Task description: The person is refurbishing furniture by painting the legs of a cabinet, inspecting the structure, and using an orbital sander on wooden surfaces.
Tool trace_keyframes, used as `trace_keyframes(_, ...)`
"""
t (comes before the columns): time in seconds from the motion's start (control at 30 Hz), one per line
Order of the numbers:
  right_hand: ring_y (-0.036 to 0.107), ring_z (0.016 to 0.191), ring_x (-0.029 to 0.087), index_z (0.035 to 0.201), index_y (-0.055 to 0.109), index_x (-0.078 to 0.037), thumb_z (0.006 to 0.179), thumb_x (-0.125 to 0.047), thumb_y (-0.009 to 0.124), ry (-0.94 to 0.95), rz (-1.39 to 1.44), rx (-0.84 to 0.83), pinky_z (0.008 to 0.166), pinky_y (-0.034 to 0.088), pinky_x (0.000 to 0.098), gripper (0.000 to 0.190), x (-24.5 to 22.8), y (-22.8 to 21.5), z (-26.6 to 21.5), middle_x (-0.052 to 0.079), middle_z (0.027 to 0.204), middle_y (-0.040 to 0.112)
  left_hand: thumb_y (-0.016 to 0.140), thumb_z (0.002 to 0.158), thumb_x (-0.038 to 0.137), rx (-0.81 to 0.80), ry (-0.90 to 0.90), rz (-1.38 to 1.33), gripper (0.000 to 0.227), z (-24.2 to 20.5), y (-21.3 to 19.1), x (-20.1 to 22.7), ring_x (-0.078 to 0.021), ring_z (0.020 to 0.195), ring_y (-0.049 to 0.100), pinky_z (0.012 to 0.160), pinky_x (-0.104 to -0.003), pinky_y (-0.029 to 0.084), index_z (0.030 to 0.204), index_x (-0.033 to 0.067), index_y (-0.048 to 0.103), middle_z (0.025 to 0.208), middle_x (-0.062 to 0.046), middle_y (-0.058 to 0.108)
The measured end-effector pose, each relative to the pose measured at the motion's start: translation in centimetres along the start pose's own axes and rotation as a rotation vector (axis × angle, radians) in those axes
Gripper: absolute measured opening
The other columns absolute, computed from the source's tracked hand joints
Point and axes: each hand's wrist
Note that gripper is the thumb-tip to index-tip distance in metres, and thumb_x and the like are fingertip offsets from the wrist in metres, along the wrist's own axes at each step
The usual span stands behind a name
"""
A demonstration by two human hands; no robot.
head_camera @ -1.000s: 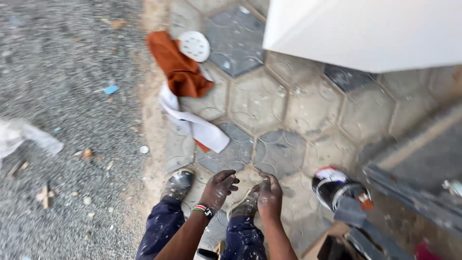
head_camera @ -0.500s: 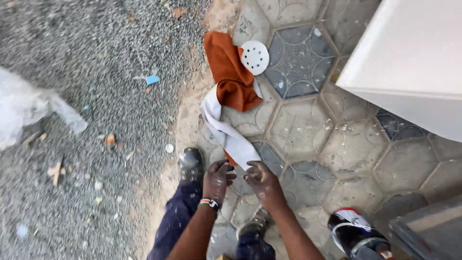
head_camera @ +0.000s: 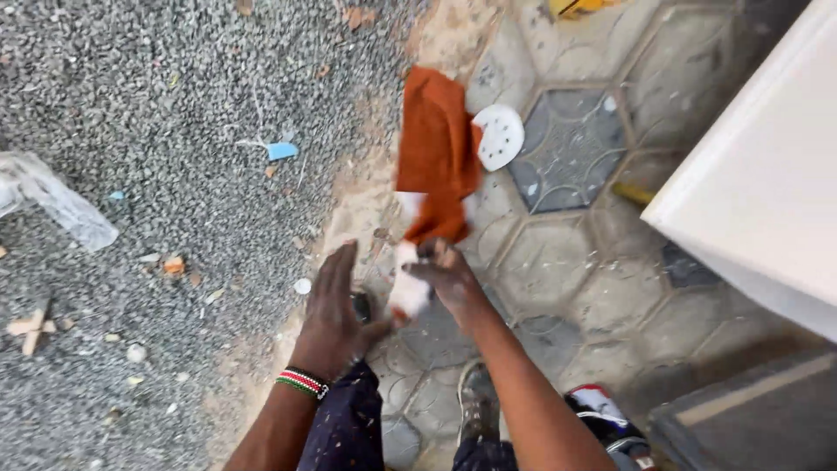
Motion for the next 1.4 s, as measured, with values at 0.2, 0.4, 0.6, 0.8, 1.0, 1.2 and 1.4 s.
trace_keyframes(0.2,0.075,0.07,0.021,0.112,0.08,-0.007,0.094,-0.02,0.092,0.065,0.12,-0.044,0.063,0.06,0.0331,0.025,-14.2,-2.6,-2.9,0.008,0.084,0.074,0.076,0.107,0.057,-0.244,0.217,0.01,0.059,5.5,10.7,-3.8,-0.0324,0.154,0.072,0.148,-0.066,0.016,0.152,0.0193,0.081,0.147,-0.009,0.087)
trace_keyframes(0.4,0.086,0.097,0.032,0.131,0.09,-0.021,0.092,-0.022,0.081,-0.281,-1.085,0.178,0.116,0.057,0.0383,0.039,-8.4,-17.8,17.9,0.016,0.169,0.046,0.082,0.108,0.035,0.142,-0.388,-0.633,0.032,5.1,9.9,4.6,-0.0133,0.072,0.058,0.063,-0.039,0.046,0.086,0.0148,0.074,0.075,0.001,0.066)
trace_keyframes(0.6,0.059,0.153,0.047,0.129,0.091,-0.01,0.09,-0.02,0.088,-0.501,-1.251,0.005,0.133,0.046,0.0531,0.04,-7.9,-24.5,26.6,0.024,0.159,0.055,0.082,0.115,0.031,0.38,-0.581,-1.113,0.027,6.4,13.2,5.0,-0.0121,0.058,0.068,0.047,-0.03,0.048,0.098,0.011,0.084,0.076,0.001,0.077)
trace_keyframes(0.8,0.042,0.159,0.061,0.121,0.09,-0.022,0.088,-0.027,0.091,-0.244,-1.272,-0.015,0.128,0.039,0.0686,0.033,-13.2,-20.2,23.9,0.028,0.194,0.029,0.06,0.118,0.056,0.422,-0.692,-0.947,0.058,9.1,12.5,13.7,-0.017,0.076,0.065,0.064,-0.038,0.05,0.129,0.0067,0.089,0.085,-0.006,0.076)
trace_keyframes(1.0,0.081,0.087,0.026,0.119,0.093,-0.006,0.099,-0.025,0.077,-0.339,-0.887,0.116,0.078,0.059,0.0447,0.031,-18.7,-15.9,18.2,0.012,0.101,0.09,0.037,0.12,0.077,0.39,-0.722,-0.566,0.075,11.7,14.8,10.8,-0.0259,0.079,0.042,0.076,-0.053,0.037,0.082,0.013,0.04,0.081,-0.011,0.041)
trace_keyframes(1.2,0.071,0.09,0.013,0.118,0.089,-0.015,0.092,-0.019,0.096,-0.162,-0.552,-0.042,0.085,0.064,0.0333,0.028,-26.2,-13.2,7.9,0.006,0.092,0.08,0.046,0.119,0.078,0.029,-0.545,-0.361,0.078,14.9,14.2,18.5,-0.0403,0.139,0.08,0.122,-0.056,0.061,0.143,0.0183,0.09,0.133,-0.017,0.091)
trace_keyframes(1.4,0.078,0.096,0.023,0.124,0.085,-0.005,0.1,-0.007,0.088,-0.206,-0.531,-0.107,0.09,0.067,0.0419,0.024,-34.4,-16.2,10.1,0.017,0.107,0.088,0.081,0.108,0.042,0.163,-0.545,-0.687,0.039,16.1,15.3,17.9,-0.0257,0.071,0.062,0.071,-0.045,0.057,0.086,0.0088,0.079,0.076,-0.009,0.064)
Point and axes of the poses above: each hand's wrist, its own z-axis towards the middle knuckle, its own y-axis out of the palm, x = y × z
